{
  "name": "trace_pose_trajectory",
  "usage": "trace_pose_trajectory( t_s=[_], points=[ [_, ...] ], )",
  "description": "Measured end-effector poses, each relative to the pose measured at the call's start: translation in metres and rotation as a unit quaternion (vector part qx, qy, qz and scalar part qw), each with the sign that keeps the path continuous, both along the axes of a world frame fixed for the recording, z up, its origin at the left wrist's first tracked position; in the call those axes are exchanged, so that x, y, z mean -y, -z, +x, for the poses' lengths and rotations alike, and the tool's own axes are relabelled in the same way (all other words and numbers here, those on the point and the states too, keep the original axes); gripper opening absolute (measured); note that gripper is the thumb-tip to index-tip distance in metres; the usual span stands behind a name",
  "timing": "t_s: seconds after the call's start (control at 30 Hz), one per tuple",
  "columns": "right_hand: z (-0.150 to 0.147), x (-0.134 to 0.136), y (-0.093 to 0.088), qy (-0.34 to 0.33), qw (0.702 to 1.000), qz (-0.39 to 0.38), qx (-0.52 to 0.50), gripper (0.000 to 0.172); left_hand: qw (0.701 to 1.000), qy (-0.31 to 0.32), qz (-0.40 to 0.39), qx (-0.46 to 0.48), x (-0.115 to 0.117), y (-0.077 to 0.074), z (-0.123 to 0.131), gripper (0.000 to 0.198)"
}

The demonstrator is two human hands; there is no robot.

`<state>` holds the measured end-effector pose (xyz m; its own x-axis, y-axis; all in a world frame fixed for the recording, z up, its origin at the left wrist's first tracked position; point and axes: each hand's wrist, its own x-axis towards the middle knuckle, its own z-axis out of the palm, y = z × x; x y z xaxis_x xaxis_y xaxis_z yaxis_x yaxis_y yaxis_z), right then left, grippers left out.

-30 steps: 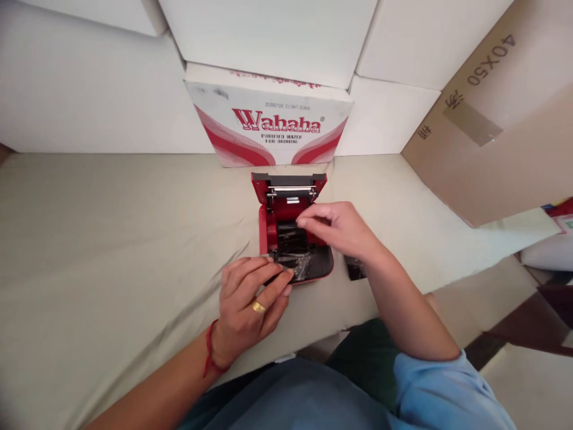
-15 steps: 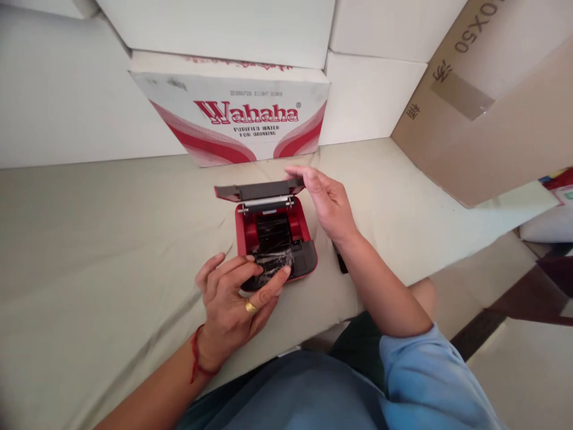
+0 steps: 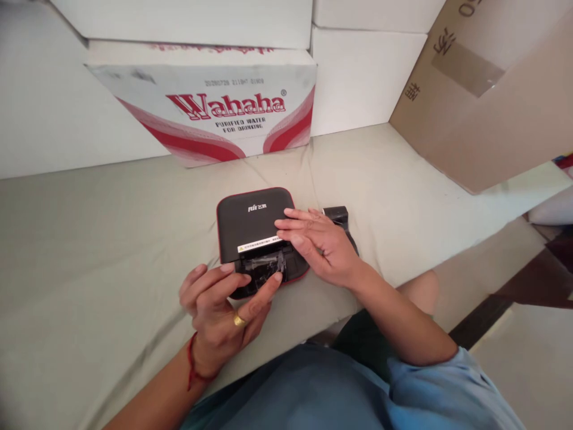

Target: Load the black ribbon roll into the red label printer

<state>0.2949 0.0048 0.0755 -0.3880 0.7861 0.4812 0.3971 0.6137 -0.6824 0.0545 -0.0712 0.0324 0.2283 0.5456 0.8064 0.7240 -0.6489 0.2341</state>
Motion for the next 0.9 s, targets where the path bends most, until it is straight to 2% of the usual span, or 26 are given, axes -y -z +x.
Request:
trace_pose_trajectory(
  t_s=[0.1, 0.23, 0.3, 0.4, 0.57, 0.7, 0.8, 0.9],
  points=[
    [0.000, 0.004, 0.003, -0.002, 1.000, 0.005, 0.018, 0.039, 1.000, 0.020, -0.015, 0.016, -0.002, 0.002, -0.004, 0.042],
    [-0.003, 0.003, 0.000, -0.006, 1.000, 0.010, 0.001, 0.036, 0.992, 0.079, -0.060, 0.084, -0.014, 0.007, -0.020, 0.060],
    [-0.005, 0.003, 0.000, -0.006, 1.000, 0.006, -0.013, 0.036, 0.985, 0.082, -0.088, 0.120, -0.021, 0.008, -0.029, 0.062],
    [-0.006, 0.005, 0.001, -0.001, 1.000, -0.011, -0.022, 0.037, 0.978, 0.080, -0.130, 0.145, -0.029, 0.007, -0.036, 0.053],
    [-0.006, 0.003, 0.005, -0.004, 0.999, -0.013, -0.033, 0.038, 0.978, 0.082, -0.107, 0.161, -0.034, 0.011, -0.033, 0.042],
    [-0.009, 0.001, -0.001, 0.005, 0.999, -0.006, -0.039, 0.040, 0.973, 0.087, -0.114, 0.181, -0.036, 0.013, -0.033, 0.036],
    [-0.013, 0.007, -0.006, 0.005, 1.000, 0.016, -0.019, 0.038, 0.960, 0.111, -0.146, 0.214, -0.037, 0.011, -0.037, 0.030],
    [-0.012, 0.020, -0.003, -0.023, 0.998, 0.054, 0.010, 0.036, 0.933, 0.136, -0.194, 0.270, -0.038, 0.011, -0.038, 0.022]
  ],
)
